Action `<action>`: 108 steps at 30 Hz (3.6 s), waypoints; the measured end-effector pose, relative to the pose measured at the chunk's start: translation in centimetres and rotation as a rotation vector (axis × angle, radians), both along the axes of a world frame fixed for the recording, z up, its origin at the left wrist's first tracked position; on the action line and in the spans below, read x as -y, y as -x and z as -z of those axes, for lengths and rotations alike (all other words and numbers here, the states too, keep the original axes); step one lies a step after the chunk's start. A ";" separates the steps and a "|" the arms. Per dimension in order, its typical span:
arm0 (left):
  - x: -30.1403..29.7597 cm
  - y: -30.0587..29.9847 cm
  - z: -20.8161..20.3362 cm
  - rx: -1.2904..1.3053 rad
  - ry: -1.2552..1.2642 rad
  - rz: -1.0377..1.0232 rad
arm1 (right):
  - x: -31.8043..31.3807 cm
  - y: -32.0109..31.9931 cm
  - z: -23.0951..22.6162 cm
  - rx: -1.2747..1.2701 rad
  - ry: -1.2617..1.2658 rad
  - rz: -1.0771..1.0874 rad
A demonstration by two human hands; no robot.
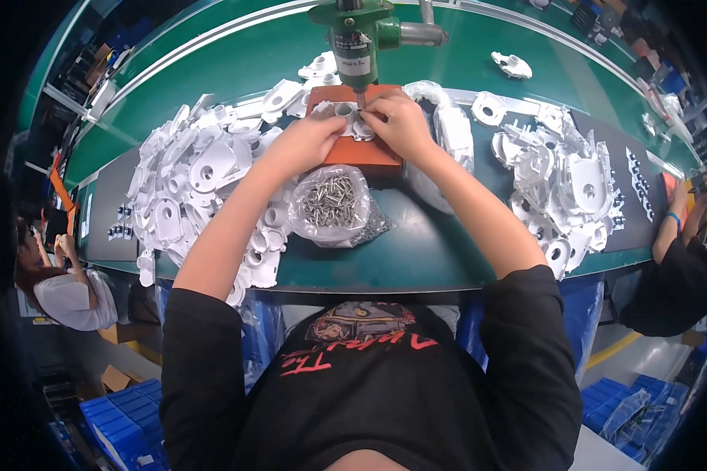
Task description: Manually assembling plastic components using a press machine on a production line.
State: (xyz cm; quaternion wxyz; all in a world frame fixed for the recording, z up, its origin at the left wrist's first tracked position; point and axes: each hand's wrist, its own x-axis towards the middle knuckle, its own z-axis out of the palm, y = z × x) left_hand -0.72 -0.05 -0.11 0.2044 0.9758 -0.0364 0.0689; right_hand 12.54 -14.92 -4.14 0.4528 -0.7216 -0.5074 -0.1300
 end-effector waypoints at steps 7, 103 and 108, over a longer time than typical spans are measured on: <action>0.0 -0.1 0.2 0.020 0.005 0.006 | 0.1 0.1 0.0 0.143 -0.015 -0.010; 2.9 1.7 0.0 0.045 -0.059 -0.401 | 3.4 10.2 -4.4 0.355 0.603 -0.106; 2.9 1.7 0.0 0.012 -0.074 -0.411 | 3.2 10.3 -4.5 0.368 0.607 -0.103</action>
